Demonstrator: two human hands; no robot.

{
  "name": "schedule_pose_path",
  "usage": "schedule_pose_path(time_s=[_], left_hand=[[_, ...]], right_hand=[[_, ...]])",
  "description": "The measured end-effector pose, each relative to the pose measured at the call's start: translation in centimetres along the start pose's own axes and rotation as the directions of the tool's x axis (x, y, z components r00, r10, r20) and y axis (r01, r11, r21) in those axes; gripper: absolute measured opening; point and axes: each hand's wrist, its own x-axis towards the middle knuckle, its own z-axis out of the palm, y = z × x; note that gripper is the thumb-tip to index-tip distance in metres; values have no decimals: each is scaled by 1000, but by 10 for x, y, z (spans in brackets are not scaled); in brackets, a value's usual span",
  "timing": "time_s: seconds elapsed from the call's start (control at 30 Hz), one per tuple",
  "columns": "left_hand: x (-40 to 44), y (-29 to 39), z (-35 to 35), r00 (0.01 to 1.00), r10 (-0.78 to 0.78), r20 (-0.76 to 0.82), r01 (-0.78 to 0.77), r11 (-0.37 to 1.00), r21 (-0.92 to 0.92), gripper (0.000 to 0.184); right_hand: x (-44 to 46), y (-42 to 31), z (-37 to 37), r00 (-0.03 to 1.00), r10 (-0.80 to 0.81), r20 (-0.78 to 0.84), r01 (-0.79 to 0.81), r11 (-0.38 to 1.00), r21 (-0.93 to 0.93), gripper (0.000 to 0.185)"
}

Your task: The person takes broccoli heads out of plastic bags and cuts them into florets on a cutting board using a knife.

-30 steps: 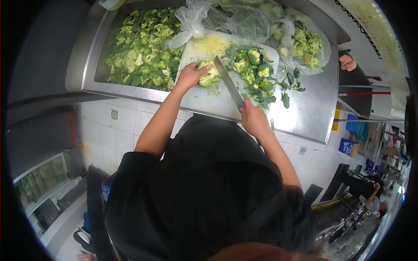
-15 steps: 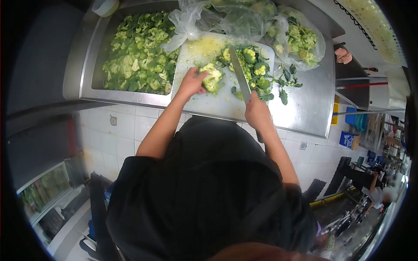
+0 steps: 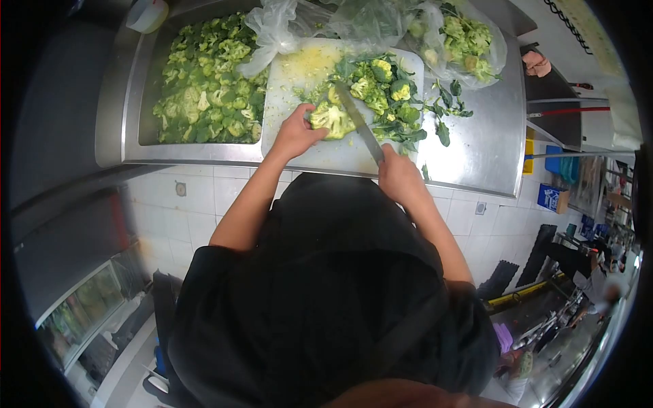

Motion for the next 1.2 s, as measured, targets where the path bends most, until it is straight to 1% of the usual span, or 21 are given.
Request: schedule_pose_path(time_s=[0.03, 0.1, 0.27, 0.33, 0.37, 0.53, 0.57, 0.63, 0.67, 0.7, 0.73, 0.8, 0.83, 0.9, 0.93, 0.97, 1.0, 1.03, 1.1, 1.13, 1.2], left_hand=[[-1, 4, 3, 1000, -1, -2, 1, 1000, 2, 60], [-4, 11, 10, 995, -99, -13, 96, 988, -122, 66], [-7, 12, 23, 994, -98, -52, 94, 993, -78, 68], [-5, 14, 23, 994, -94, -64, 88, 992, -87, 67], [-5, 14, 22, 994, -86, -63, 82, 995, -60, 65], [-1, -3, 30, 998, 11, -66, -10, 1000, 13, 61], [-1, -7, 30, 996, -16, -84, 14, 1000, -22, 61], [-6, -11, 25, 994, -57, -93, 52, 997, -55, 61], [-3, -12, 21, 994, -71, -85, 75, 997, 35, 59], [-4, -7, 18, 993, -88, -77, 98, 987, 125, 57], [-7, -3, 17, 993, -91, -78, 100, 988, 121, 57], [-10, 9, 11, 991, -126, -34, 130, 939, 317, 54], [-12, 11, 11, 991, -127, -34, 131, 940, 316, 54], [-14, 14, 14, 957, 108, -268, -8, 937, 349, 48], [-10, 9, 15, 958, 107, -266, -8, 937, 348, 48], [-3, 1, 17, 956, 174, -236, -144, 980, 139, 42], [2, -10, 18, 945, 243, -221, -265, 961, -80, 37], [5, -19, 18, 946, 241, -218, -263, 962, -79, 37], [9, -25, 17, 991, 135, 3, -130, 964, -232, 29], [7, -23, 18, 991, 135, 9, -129, 964, -231, 29], [-3, -16, 26, 998, 19, -60, -35, 958, -286, 23]], right_hand=[[-2, -1, 0, 1000, -12, 27, 13, 999, -34, 22], [-9, -2, -3, 1000, -14, 11, 14, 1000, -3, 22], [-13, -12, -12, 1000, -8, -5, 9, 1000, 22, 23], [-5, -13, -6, 993, 36, 115, -30, 998, -48, 26], [-3, -14, -4, 993, 38, 114, -32, 998, -48, 26], [21, -5, 15, 999, -30, 29, 32, 996, -82, 27], [25, -2, 13, 999, -39, 25, 41, 995, -86, 27], [19, -1, -2, 995, 29, -94, -31, 999, -22, 30], [17, -4, -16, 997, 55, -62, -55, 998, -1, 35], [15, -2, -24, 997, 55, -60, -55, 998, -3, 35], [14, -1, -29, 997, 45, -68, -47, 999, -22, 34], [12, 2, -32, 998, 24, -60, -25, 1000, -8, 31], [9, 1, -30, 998, 24, -59, -25, 1000, -9, 31], [4, -5, -23, 1000, 1, -1, -1, 1000, 13, 27], [4, -6, -20, 1000, 3, -1, -3, 1000, 13, 27], [4, -7, -15, 1000, -7, 16, 6, 1000, 31, 26], [4, -8, -10, 999, -17, 33, 15, 999, 50, 26], [5, -8, -5, 999, -15, 35, 13, 999, 53, 26], [6, -7, 0, 999, -40, 6, 40, 999, -3, 23], [5, -8, 0, 999, -35, 5, 35, 999, 0, 23], [1, -13, -4, 1000, -19, 6, 20, 998, -60, 21]])
